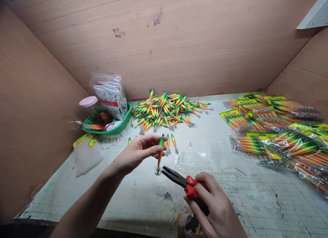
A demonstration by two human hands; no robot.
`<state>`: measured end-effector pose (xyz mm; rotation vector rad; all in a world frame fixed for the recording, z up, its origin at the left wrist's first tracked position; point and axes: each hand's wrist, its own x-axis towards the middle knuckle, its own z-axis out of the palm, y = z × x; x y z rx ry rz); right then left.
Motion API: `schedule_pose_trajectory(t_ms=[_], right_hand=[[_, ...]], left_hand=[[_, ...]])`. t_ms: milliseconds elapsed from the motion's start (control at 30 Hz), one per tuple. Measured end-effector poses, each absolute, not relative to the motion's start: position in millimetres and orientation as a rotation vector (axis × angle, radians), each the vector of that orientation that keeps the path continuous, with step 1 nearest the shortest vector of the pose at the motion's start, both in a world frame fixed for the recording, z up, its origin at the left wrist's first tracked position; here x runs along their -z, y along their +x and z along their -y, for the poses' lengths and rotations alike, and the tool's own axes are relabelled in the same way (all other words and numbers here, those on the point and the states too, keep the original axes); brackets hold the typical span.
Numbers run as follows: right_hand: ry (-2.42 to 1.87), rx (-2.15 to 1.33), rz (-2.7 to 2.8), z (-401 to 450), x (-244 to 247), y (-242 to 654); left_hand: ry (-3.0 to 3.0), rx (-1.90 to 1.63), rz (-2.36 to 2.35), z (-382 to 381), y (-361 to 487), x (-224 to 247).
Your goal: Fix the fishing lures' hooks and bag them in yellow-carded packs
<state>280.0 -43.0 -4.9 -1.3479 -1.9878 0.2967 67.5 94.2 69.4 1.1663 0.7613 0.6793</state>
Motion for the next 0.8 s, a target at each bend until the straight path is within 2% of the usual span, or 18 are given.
schedule_pose_trajectory(t_ms=[467, 800], right_hand=[[-1.340, -0.375, 1.936, 45, 12, 280], [-1.366, -0.035, 1.945, 53, 50, 303]], left_hand=[[1.089, -0.650, -0.802, -92, 65, -64], [1.270, -0.561, -1.149, -100, -41, -75]])
